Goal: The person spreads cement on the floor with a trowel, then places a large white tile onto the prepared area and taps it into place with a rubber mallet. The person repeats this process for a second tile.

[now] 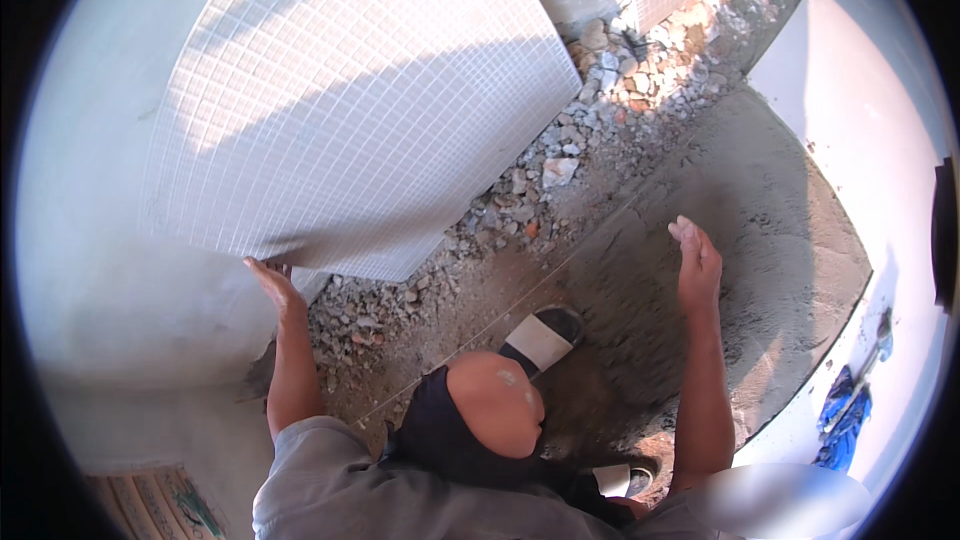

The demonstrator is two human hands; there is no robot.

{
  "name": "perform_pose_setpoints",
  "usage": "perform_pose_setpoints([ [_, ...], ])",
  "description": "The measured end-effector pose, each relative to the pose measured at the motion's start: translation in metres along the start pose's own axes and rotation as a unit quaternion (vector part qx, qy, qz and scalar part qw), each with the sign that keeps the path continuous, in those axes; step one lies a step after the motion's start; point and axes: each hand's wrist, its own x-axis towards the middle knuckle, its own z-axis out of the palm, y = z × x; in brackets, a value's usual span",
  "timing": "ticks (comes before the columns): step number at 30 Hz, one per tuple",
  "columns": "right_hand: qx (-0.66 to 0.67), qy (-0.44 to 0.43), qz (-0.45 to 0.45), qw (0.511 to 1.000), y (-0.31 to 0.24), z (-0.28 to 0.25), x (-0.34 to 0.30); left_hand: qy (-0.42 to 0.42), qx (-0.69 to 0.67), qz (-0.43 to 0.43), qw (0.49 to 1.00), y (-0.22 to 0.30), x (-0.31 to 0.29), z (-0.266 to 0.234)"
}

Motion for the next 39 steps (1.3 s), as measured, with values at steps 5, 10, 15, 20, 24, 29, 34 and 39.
perform_pose_setpoints([
  [5,-0.06,0.013,0.008,0.998,-0.043,0.006,0.075,0.004,-0.014,0.021,1.0,-0.01,-0.006,0.018],
  [10,-0.074,-0.067,-0.047,0.994,-0.104,0.06,0.175,0.038,-0.038,0.024,0.998,-0.012,-0.025,0.018],
  [15,-0.129,-0.127,-0.074,0.981,-0.163,0.146,0.25,0.057,0.042,-0.051,0.996,-0.02,-0.026,0.013],
  [20,-0.17,-0.179,-0.094,0.965,-0.205,0.192,0.28,-0.094,-0.015,0.016,0.995,-0.015,-0.038,0.009],
  [24,-0.111,-0.238,-0.056,0.963,-0.219,0.205,0.29,-0.089,-0.055,0.027,0.994,-0.015,-0.039,0.013],
  [29,-0.044,-0.131,-0.033,0.99,-0.206,0.21,0.277,0.049,-0.11,-0.059,0.991,-0.019,-0.034,0.008],
  [34,0.064,-0.11,-0.186,0.974,-0.198,0.155,0.251,0.002,-0.068,-0.02,0.997,0.017,-0.055,0.002],
  [39,-0.065,0.092,-0.221,0.969,-0.243,0.042,0.194,-0.057,-0.16,0.007,0.985,0.064,-0.053,0.03],
])
